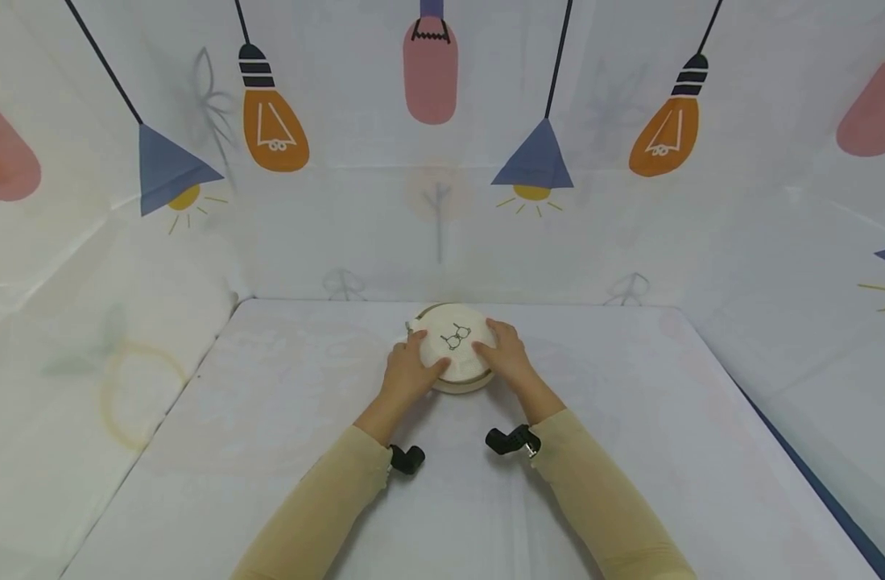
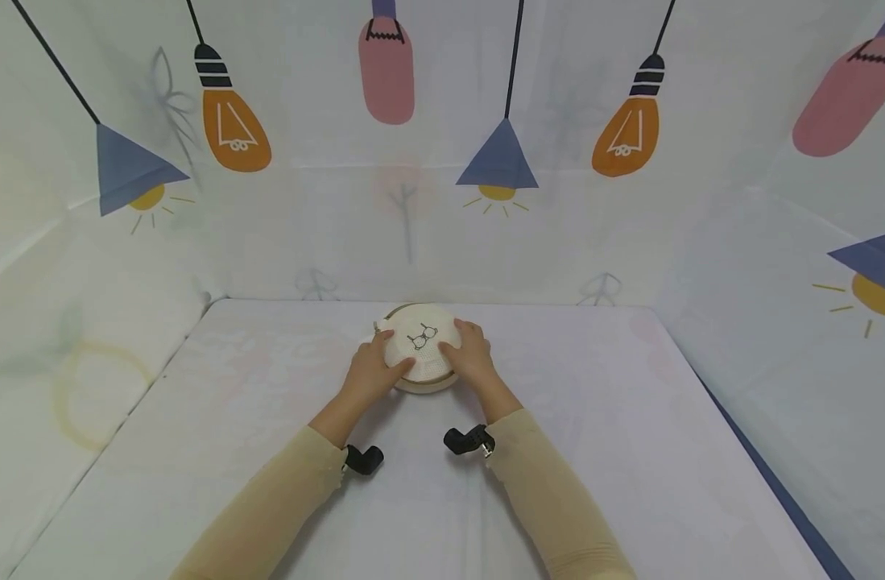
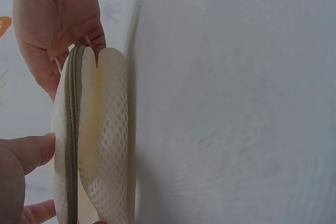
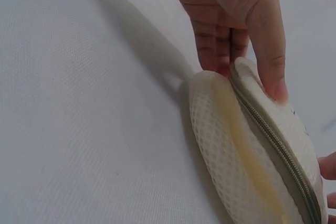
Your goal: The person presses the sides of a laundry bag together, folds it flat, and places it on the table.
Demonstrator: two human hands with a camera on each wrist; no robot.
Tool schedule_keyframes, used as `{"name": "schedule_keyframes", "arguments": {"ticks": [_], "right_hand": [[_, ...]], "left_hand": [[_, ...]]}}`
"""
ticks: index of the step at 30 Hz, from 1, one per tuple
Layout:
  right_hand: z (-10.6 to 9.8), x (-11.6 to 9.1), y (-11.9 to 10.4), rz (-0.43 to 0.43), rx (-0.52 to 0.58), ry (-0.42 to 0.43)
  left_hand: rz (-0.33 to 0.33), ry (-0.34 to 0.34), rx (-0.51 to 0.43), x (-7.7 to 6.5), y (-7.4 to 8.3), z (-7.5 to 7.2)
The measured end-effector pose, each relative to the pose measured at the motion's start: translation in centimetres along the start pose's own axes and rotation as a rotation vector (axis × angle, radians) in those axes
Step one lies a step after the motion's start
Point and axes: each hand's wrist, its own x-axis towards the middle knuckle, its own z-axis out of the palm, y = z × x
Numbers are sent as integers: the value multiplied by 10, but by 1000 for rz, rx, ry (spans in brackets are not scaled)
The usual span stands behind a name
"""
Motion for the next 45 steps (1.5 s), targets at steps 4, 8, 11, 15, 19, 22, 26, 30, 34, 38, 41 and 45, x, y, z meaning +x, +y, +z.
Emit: {"name": "schedule_keyframes", "arguments": {"ticks": [4,8,11,15,19,22,26,30,34,38,41,45], "right_hand": [[-1,-1,0,-33,-90,-2],[-2,-3,0,-59,-121,-16],[-3,-4,-1,-82,-129,-17],[-3,-3,0,-101,-148,-11],[-2,0,2,-109,-174,-13],[-2,0,1,-119,-190,-17],[-5,-2,0,-160,-223,-36],[-6,1,3,-227,-284,-57],[-7,3,5,-258,-338,-91],[-10,4,6,-254,-368,-135],[-13,5,6,-256,-387,-159],[-15,5,7,-275,-416,-173]], "left_hand": [[-3,26,-10,-1,1,0],[-17,61,-15,-3,3,1],[-12,89,-24,-5,5,1],[19,106,6,-6,7,0],[66,87,104,-6,8,-1],[91,57,171,-5,8,-1],[110,22,217,-3,5,1],[135,7,239,-3,3,0],[143,-16,246,-3,3,-1],[138,-44,264,-3,3,-2],[136,-58,274,-2,3,-3],[137,-67,283,-2,5,-4]]}}
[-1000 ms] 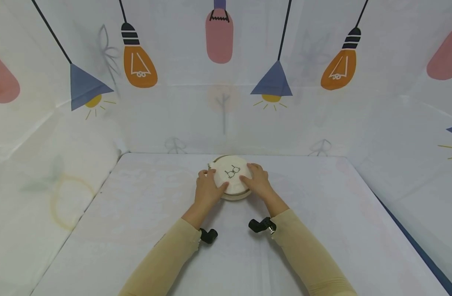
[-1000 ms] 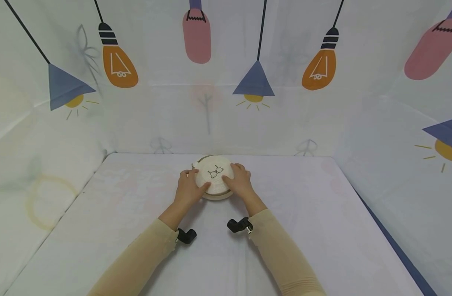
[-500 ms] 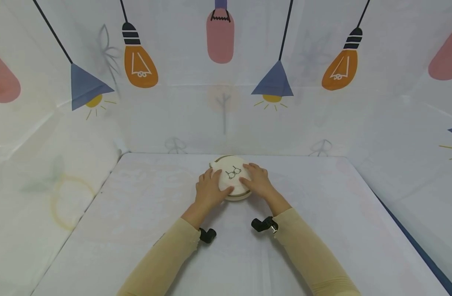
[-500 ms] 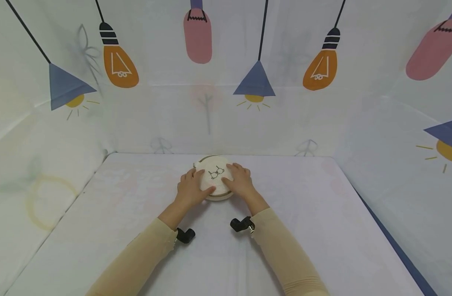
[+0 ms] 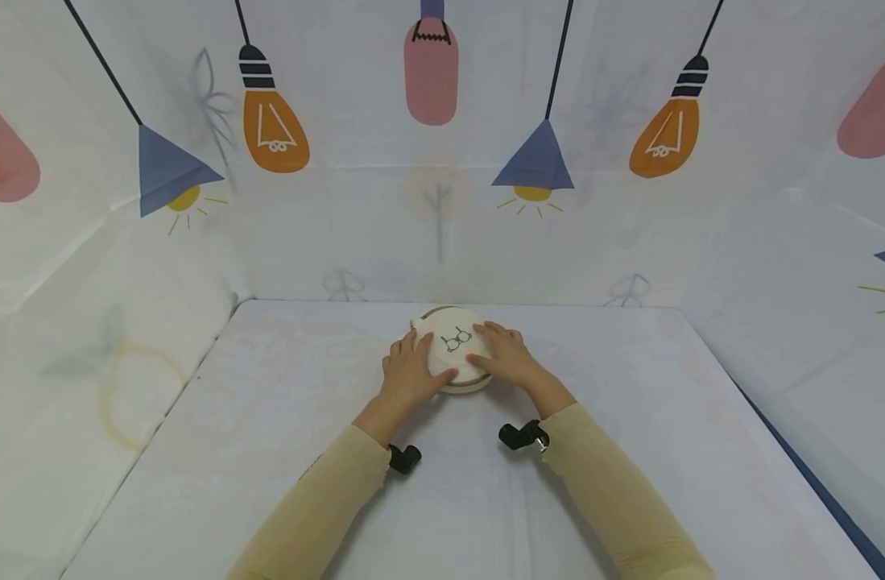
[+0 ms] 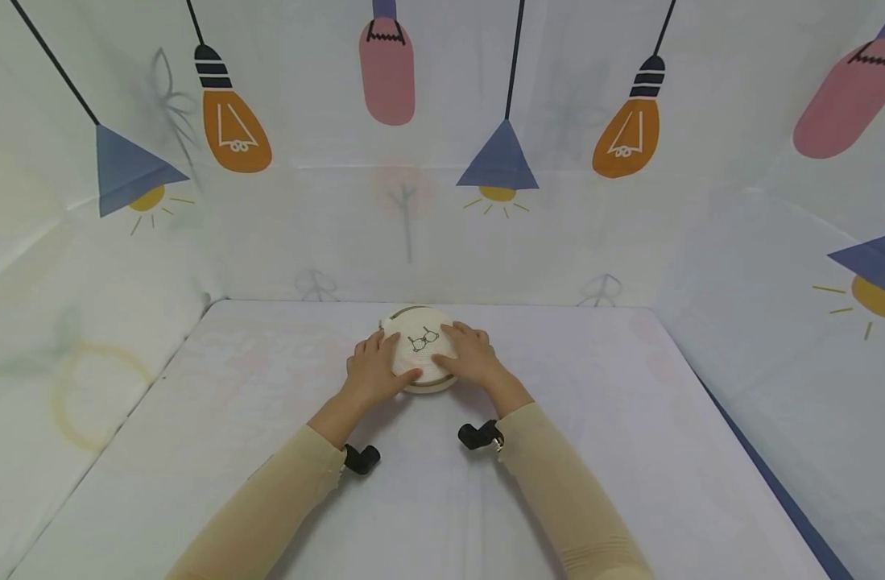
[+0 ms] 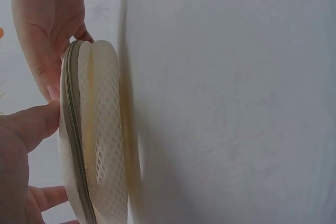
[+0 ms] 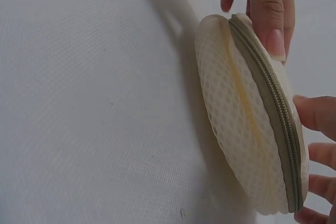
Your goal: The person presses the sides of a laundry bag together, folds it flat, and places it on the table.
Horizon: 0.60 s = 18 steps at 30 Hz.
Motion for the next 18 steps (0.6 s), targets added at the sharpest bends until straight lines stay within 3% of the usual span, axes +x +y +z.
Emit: {"name": "schedule_keyframes", "arguments": {"ticks": [18], "right_hand": [[3,1,3,-2,-18,-34]], "left_hand": [[-8,-61,60,4,-4,-1]]}}
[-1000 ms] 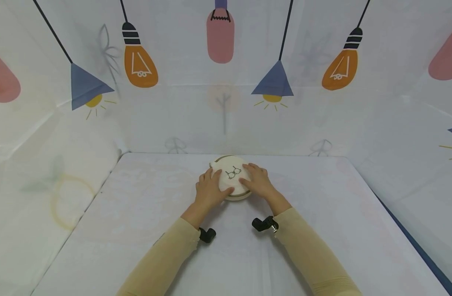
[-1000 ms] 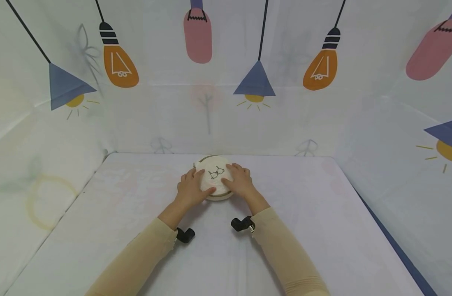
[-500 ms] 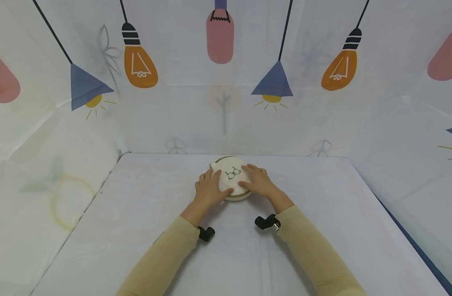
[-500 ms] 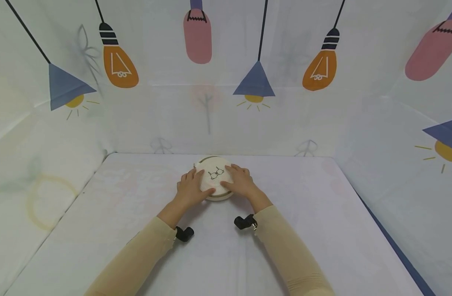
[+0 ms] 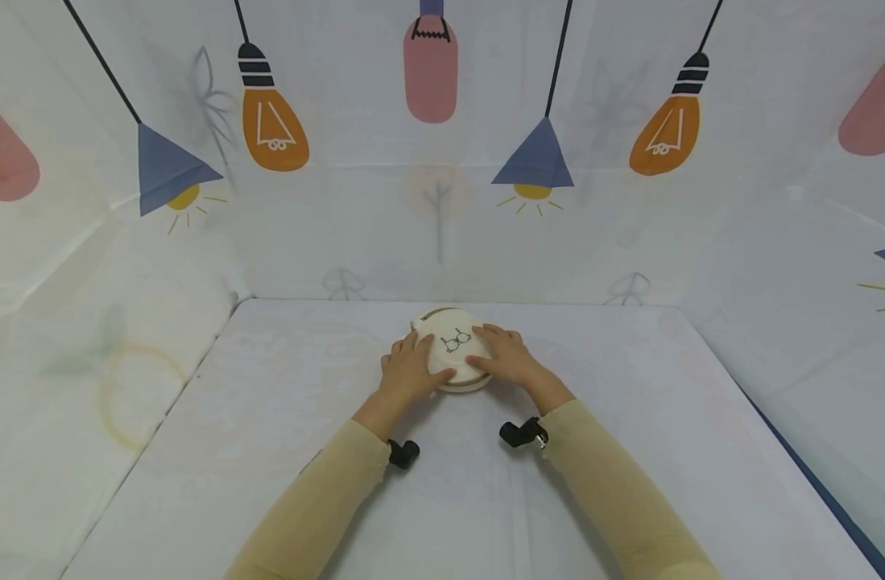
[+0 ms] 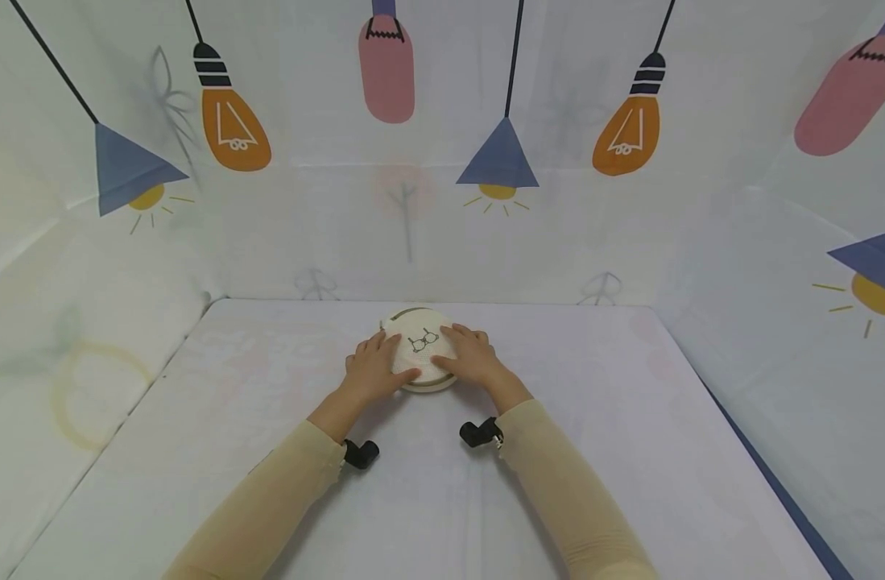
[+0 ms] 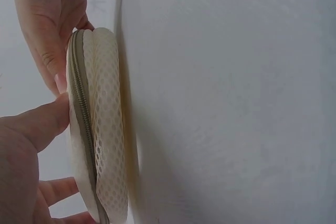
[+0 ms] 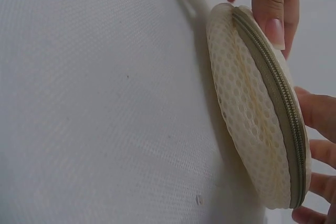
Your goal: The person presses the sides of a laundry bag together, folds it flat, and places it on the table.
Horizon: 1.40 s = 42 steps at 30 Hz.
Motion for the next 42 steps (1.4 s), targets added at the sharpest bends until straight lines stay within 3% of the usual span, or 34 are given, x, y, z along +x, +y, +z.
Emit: {"name": "schedule_keyframes", "arguments": {"ticks": [21,42], "right_hand": [[9,1,1,58,-33,-13],[9,2,1,46,-25,-33]], "left_hand": [[-26,-40,10,1,-2,4],[-24,-32,32,4,-3,3]]}}
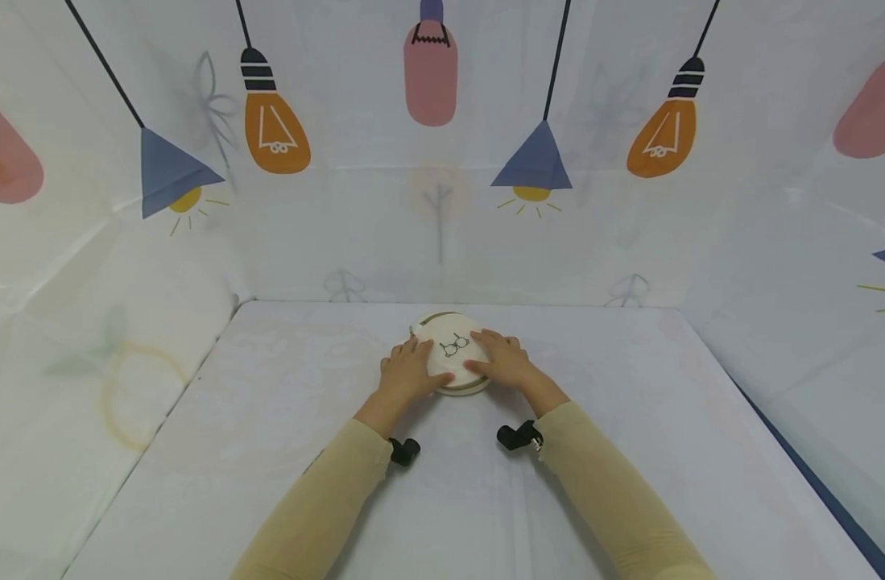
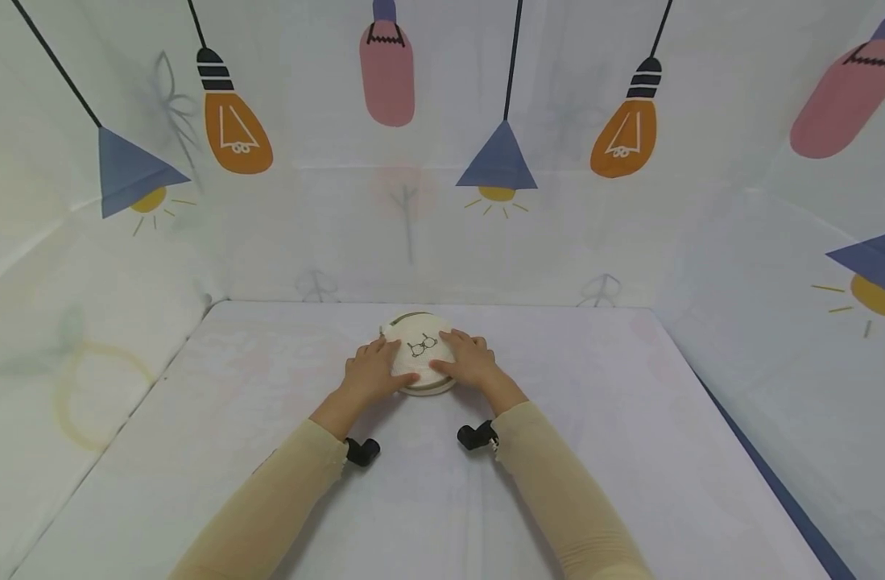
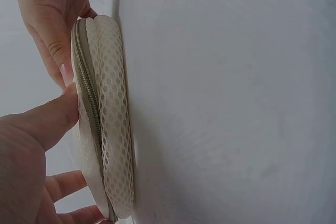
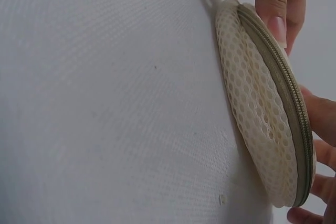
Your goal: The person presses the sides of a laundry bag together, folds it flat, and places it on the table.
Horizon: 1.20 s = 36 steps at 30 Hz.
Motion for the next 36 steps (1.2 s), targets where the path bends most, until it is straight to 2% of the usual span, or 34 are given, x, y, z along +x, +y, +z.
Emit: {"name": "schedule_keyframes", "arguments": {"ticks": [13,23,28,36], "right_hand": [[0,0,-3,8,-15,-3],[-5,-2,-7,-12,-13,22],[-8,-5,-9,-23,-16,39],[-16,-9,-7,-59,19,78]], "left_hand": [[1,-5,15,1,-3,0],[18,14,-67,1,-6,-2],[18,15,-95,-3,-5,-2],[41,55,-66,-12,-5,-10]]}}
